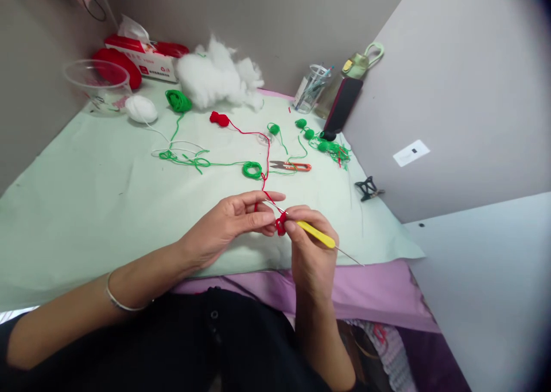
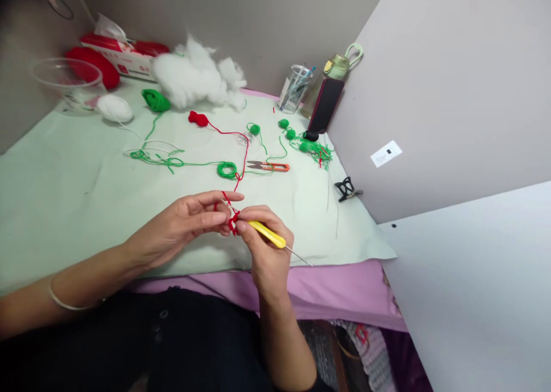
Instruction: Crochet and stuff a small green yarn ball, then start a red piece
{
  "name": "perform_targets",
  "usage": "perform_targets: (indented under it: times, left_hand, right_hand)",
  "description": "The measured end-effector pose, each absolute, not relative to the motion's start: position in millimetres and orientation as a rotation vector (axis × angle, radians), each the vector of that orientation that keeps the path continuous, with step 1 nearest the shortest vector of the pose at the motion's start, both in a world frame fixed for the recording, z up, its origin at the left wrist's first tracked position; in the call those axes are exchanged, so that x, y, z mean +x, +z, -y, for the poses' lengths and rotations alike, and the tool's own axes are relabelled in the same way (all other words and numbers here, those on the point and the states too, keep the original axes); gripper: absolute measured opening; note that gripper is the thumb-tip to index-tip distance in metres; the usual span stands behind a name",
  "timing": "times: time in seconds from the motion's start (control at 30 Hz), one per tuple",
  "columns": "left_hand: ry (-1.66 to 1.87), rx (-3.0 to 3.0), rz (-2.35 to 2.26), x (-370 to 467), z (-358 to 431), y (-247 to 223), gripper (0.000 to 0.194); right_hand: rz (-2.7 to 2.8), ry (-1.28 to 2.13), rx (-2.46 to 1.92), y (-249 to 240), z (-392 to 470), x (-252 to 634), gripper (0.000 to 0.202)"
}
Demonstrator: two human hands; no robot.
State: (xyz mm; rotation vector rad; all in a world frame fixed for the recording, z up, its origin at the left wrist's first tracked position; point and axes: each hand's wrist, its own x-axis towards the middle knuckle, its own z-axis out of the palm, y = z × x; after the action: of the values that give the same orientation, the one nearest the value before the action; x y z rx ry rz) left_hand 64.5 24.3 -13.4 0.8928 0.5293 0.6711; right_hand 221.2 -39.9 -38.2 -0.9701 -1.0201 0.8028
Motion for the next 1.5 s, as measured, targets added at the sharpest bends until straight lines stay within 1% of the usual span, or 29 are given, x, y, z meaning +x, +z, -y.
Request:
perform_targets:
  times: [0.13,0.27,0.47,0.7,0.87,1.07,1.23,1.5]
  left_hand:
    - [0.658,0.959,-0.516,63,-27,-12,0.040]
    - [0.579,0.898,-0.492,61,-29,-8,0.038]
    - [0.573,1.011,-0.484,59,-30,-11,0.041]
    - [0.501,0.956,-0.420,58,-35,-8,0.044]
    - [0.541,1.020,-0.450,58,-36,-8,0.042]
    - [0.485,0.878,-0.294,56,-37,-11,0.037]
    - [0.477,0.891,-0.238,53,-39,-12,0.039]
    - [0.560,0.919,-0.266,50,-39,-11,0.029]
  right_hand:
    - [0.978,0.886,-0.933,-38,40,218,0.011]
    - [0.864,1.023,-0.888,-35,39,216,0.009]
    - [0.820,1.029,-0.907,-33,39,213,0.008]
    - [0.690,1.219,-0.820,-29,37,212,0.009]
    - [0.677,1.161,-0.856,-29,36,210,0.009]
    - [0.575,1.349,-0.753,-27,36,213,0.015]
    - [0.446,1.466,-0.671,-26,37,212,0.021]
    - [0.465,1.457,-0.629,-30,36,207,0.023]
